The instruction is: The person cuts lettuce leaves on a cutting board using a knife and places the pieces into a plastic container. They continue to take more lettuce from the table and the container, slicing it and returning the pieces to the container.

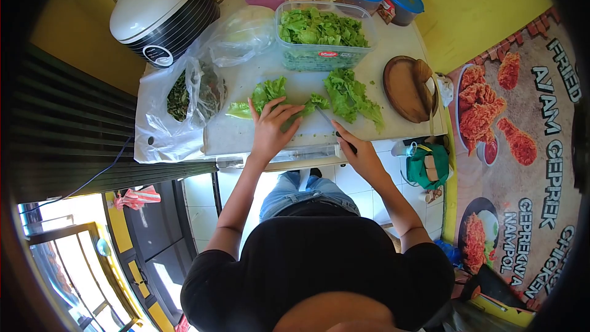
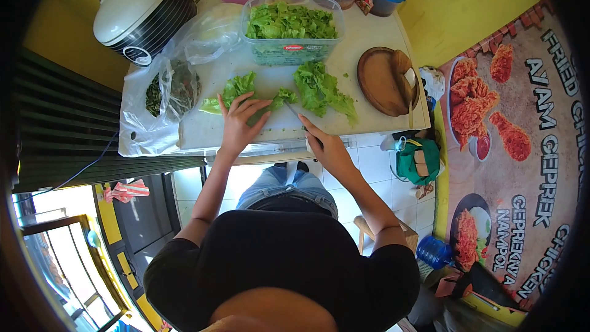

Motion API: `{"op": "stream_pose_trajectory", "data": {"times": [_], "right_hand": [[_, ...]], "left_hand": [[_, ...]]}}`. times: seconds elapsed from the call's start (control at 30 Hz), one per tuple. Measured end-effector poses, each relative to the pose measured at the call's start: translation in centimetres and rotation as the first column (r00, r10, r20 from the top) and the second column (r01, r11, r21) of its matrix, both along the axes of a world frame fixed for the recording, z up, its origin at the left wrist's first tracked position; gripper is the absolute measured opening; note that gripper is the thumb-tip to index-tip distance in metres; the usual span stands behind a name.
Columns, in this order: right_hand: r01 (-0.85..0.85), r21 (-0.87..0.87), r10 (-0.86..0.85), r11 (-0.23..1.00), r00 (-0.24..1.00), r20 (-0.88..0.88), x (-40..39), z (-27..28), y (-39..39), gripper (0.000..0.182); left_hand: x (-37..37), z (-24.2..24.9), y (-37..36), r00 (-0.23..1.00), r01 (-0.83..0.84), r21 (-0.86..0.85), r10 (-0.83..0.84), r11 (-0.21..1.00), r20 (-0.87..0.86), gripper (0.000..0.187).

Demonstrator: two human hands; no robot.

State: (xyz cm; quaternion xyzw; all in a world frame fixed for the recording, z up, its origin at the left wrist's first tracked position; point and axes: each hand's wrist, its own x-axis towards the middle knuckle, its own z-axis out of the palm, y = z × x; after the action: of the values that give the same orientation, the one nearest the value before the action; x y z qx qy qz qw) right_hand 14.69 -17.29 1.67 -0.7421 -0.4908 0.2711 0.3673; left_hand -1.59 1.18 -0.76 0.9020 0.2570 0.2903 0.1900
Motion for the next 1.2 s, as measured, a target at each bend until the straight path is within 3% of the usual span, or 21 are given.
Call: {"op": "stream_pose_trajectory", "data": {"times": [0.13, 0.37, 0.43, 0.67, 0.77, 1.0, 1.07, 1.13, 1.2], "right_hand": [[0.067, 0.04, -0.064, 0.997, 0.995, -0.073, 0.0, 1.0, -0.2, 0.048], [0.11, -0.05, -0.118, 0.993, 0.974, -0.195, -0.4, 0.5, -1.4, 0.048], [0.109, -0.076, -0.122, 0.991, 0.975, -0.185, -0.6, 0.1, -1.4, 0.048], [0.14, -0.101, -0.153, 0.985, 0.978, -0.14, -0.3, -0.2, -0.5, 0.048], [0.144, 0.051, -0.141, 0.988, 0.989, -0.05, 0.2, -0.8, 0.4, 0.047], [0.102, -0.067, -0.105, 0.992, 0.994, -0.029, 0.7, 0.3, 1.1, 0.048], [0.098, 0.087, -0.098, 0.991, 0.995, -0.006, 0.5, -0.2, 1.0, 0.048], [0.099, 0.057, -0.098, 0.993, 0.995, -0.027, 0.3, 0.0, 0.7, 0.048], [0.101, 0.028, -0.1, 0.994, 0.994, -0.049, -0.2, 0.7, 0.3, 0.048]], "left_hand": [[0.8, 1.9, -0.2, 0.998, -0.027, -0.001, 0.027, 1.0, 0.049, 0.037], [5.2, 1.8, 1.9, 0.994, -0.103, 0.008, 0.102, 0.995, 0.048, 0.035], [5.6, 1.6, 2.7, 0.998, -0.052, -0.087, 0.048, 0.995, -0.045, 0.033], [3.1, 2.5, 3.1, 0.99, -0.131, -0.125, 0.124, 0.983, -0.059, 0.026], [2.2, 1.6, 3.0, 0.981, -0.161, -0.097, 0.149, 0.982, -0.122, 0.025], [3.7, 1.9, 2.1, 0.99, -0.138, 0.056, 0.139, 0.989, -0.021, 0.026], [4.3, 2.1, 2.6, 0.99, -0.138, 0.082, 0.138, 0.987, 0.008, 0.026], [4.6, 2.4, 3.4, 0.995, 0.019, 0.222, 0.003, 0.975, -0.1, 0.024], [4.9, 2.4, 4.2, 0.991, 0.059, 0.219, -0.031, 0.974, -0.13, 0.023]]}}
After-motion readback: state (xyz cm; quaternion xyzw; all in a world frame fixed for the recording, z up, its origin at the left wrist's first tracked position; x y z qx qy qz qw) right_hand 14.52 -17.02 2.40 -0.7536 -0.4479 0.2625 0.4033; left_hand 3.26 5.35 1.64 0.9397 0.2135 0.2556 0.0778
